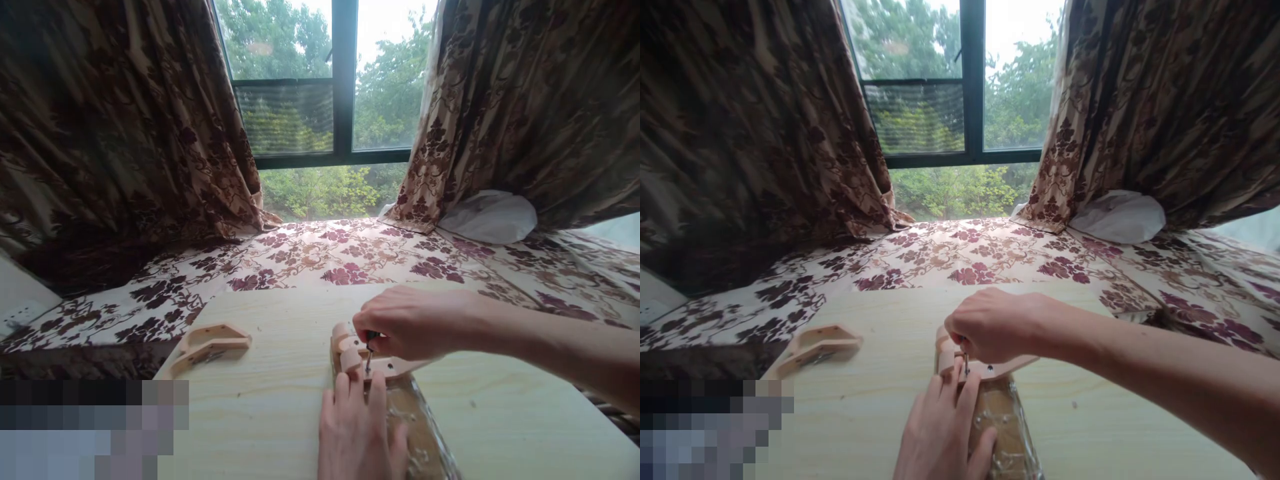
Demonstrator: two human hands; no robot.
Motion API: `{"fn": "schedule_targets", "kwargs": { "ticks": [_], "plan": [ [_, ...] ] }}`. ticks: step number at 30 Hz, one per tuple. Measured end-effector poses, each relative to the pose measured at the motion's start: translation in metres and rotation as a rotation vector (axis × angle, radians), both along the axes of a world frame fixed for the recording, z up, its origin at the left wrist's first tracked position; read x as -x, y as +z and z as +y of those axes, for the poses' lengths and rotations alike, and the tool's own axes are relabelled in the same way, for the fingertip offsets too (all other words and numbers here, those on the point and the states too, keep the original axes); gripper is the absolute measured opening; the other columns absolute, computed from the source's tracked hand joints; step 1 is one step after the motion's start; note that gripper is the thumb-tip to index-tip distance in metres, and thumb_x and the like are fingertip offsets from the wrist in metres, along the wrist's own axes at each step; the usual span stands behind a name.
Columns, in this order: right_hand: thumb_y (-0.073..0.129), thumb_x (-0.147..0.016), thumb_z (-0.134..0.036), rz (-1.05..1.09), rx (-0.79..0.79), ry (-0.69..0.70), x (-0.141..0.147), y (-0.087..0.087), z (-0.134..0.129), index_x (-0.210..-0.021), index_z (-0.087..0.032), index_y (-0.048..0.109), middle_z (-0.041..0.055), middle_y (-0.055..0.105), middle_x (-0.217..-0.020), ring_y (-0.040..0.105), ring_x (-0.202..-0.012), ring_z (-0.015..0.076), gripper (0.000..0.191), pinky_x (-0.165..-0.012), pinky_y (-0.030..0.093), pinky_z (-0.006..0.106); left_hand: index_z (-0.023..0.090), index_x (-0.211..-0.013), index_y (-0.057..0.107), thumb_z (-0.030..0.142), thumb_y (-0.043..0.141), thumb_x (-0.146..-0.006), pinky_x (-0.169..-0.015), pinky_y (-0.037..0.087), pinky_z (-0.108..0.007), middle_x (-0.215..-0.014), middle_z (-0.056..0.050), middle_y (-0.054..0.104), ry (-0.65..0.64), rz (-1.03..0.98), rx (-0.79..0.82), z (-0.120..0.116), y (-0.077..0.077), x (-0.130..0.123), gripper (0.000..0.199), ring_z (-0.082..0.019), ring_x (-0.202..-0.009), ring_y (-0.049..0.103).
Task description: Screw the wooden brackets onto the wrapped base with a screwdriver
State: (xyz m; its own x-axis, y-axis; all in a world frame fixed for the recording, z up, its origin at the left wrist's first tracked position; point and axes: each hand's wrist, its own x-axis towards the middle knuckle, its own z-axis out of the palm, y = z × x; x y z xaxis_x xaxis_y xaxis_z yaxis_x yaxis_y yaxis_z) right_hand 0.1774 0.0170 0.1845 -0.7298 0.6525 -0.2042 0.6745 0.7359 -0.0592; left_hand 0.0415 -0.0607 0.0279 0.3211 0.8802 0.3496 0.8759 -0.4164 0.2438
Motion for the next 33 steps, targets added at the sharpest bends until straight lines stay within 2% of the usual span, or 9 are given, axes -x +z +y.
{"fn": "schedule_targets", "kwargs": {
  "ticks": [6, 11, 17, 19, 24, 28, 33],
  "plan": [
    [0.050, -0.079, -0.012, 0.013, 0.030, 0.041, 0.001, -0.005, -0.008, -0.085, -0.019, 0.060, 0.0043, 0.065, -0.076, 0.051, -0.064, 0.0143, 0.014, -0.053, 0.024, 0.027, 0.025, -0.127, 0.052, 0.064, 0.065, -0.067, -0.068, 0.052, -0.039, -0.118, -0.013, 0.063, -0.082, 0.214, -0.037, -0.011, -0.008, 0.016, 0.072, -0.026, -0.085, 0.062],
    [0.052, -0.079, -0.016, -0.001, 0.062, -0.031, 0.001, -0.007, -0.001, -0.083, -0.019, 0.060, 0.0031, 0.065, -0.075, 0.051, -0.064, 0.0147, 0.010, -0.053, 0.024, 0.027, 0.026, -0.133, 0.046, 0.062, 0.060, -0.072, -0.074, 0.050, -0.037, -0.124, -0.011, 0.060, -0.118, 0.255, -0.111, -0.012, -0.017, 0.026, 0.072, -0.025, -0.091, 0.061],
    [0.053, -0.079, -0.022, -0.055, 0.043, -0.090, 0.002, -0.004, 0.000, -0.081, -0.021, 0.060, 0.0014, 0.062, -0.066, 0.044, -0.054, 0.0139, 0.007, -0.048, 0.021, 0.027, 0.027, -0.135, 0.044, 0.075, 0.053, -0.069, -0.073, 0.049, -0.037, -0.128, -0.011, 0.058, -0.137, 0.293, -0.135, -0.011, -0.017, 0.028, 0.082, -0.026, -0.091, 0.061],
    [0.053, -0.078, -0.020, -0.087, 0.022, -0.083, 0.004, -0.002, -0.003, -0.080, -0.020, 0.058, 0.0014, 0.061, -0.066, 0.040, -0.051, 0.0134, 0.006, -0.046, 0.019, 0.027, 0.026, -0.135, 0.043, 0.075, 0.051, -0.071, -0.073, 0.049, -0.036, -0.128, -0.010, 0.058, -0.145, 0.294, -0.154, -0.010, -0.018, 0.030, 0.081, -0.025, -0.092, 0.061],
    [0.052, -0.078, -0.008, -0.140, -0.062, 0.049, 0.010, 0.002, -0.008, -0.078, -0.019, 0.052, 0.0016, 0.057, -0.071, 0.037, -0.051, 0.0129, 0.011, -0.046, 0.019, 0.028, 0.022, -0.139, 0.038, 0.072, 0.043, -0.077, -0.070, 0.050, -0.033, -0.130, -0.011, 0.056, -0.219, 0.291, -0.206, -0.007, -0.015, 0.036, 0.080, -0.023, -0.090, 0.061],
    [0.051, -0.080, -0.008, -0.115, -0.081, 0.075, 0.009, -0.004, -0.006, -0.078, -0.020, 0.051, 0.0004, 0.054, -0.066, 0.031, -0.047, 0.0124, 0.012, -0.044, 0.019, 0.028, 0.022, -0.141, 0.034, 0.070, 0.043, -0.079, -0.071, 0.051, -0.032, -0.132, -0.011, 0.054, -0.228, 0.289, -0.183, -0.007, -0.013, 0.038, 0.079, -0.022, -0.091, 0.061],
    [0.052, -0.078, -0.013, -0.070, -0.067, 0.059, 0.006, -0.010, -0.003, -0.073, -0.019, 0.050, 0.0010, 0.054, -0.062, 0.032, -0.049, 0.0117, 0.009, -0.046, 0.019, 0.029, 0.022, -0.141, 0.035, 0.072, 0.043, -0.078, -0.072, 0.051, -0.033, -0.131, -0.011, 0.055, -0.225, 0.280, -0.201, -0.007, -0.016, 0.038, 0.081, -0.023, -0.090, 0.061]
  ]
}}
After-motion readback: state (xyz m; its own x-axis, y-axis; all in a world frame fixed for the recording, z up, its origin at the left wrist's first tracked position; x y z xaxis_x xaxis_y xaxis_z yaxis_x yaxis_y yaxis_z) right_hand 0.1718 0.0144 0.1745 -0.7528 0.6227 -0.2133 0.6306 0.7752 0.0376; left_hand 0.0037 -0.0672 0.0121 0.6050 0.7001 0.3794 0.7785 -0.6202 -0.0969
